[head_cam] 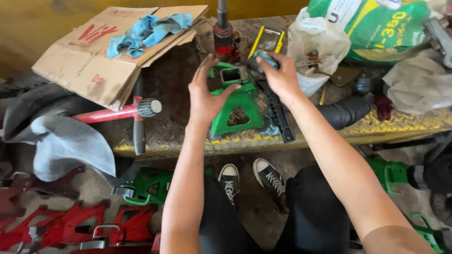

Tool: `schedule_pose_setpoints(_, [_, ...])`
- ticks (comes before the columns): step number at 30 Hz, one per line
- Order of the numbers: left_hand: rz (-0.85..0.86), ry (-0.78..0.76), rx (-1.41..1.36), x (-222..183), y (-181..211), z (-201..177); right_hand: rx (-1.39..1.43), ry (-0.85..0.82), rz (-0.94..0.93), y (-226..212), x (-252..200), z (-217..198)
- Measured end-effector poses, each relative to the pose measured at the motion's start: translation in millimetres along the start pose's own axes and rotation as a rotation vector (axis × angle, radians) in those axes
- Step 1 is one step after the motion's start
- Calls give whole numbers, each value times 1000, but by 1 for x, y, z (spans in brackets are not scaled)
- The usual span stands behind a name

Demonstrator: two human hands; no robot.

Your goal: Cleaning a green jack stand with a blue cloth.

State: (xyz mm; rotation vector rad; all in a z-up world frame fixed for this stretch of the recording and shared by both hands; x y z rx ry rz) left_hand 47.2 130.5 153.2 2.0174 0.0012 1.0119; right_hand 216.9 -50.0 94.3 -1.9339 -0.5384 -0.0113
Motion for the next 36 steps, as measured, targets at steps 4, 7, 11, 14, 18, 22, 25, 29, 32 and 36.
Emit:
schedule_pose_setpoints(4, [1, -9, 14, -1, -1, 0, -49, -72, -178, 10, 35, 25])
schedule_pose_setpoints(7, [15, -55, 0, -2, -3, 3, 73, -401, 226, 34, 46, 58])
schedule_pose_setpoints(11, [30, -137, 60, -6, -6, 10, 87, -640, 150, 27, 60, 85])
schedule_pose_setpoints(14, [79, -160, 150, -8, -6, 16, -54, -739, 152, 17, 69, 102])
schedule_pose_setpoints(18, [75, -172, 267, -8, -4, 23, -36, -848, 213, -46, 56, 119])
schedule_pose_setpoints(22, [12, -167, 386, -5, 5, 24, 0, -787, 18, -75, 51, 127])
schedule_pose_setpoints(25, [16, -118, 373, -6, 4, 22, -344, -637, -326, -102, 38, 100])
schedule_pose_setpoints(29, [27, -91, 343, -7, 3, 21, -200, -530, -489, -93, 40, 64])
schedule_pose_setpoints(32, [29, -97, 275, -11, 3, 23, -243, -610, -302, -44, 56, 51])
schedule_pose_setpoints(36, [48, -92, 178, -12, 2, 23, -610, -690, 127, 33, 71, 28])
Point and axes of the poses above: each hand's wrist, its own x-axis towards the middle knuckle, its own z-axis out of the palm, y = z × x, the point moved 8 cm from there along x, towards the middle knuckle, and after that the axes turned 2 degrees about -x, right-handed, at the moved point
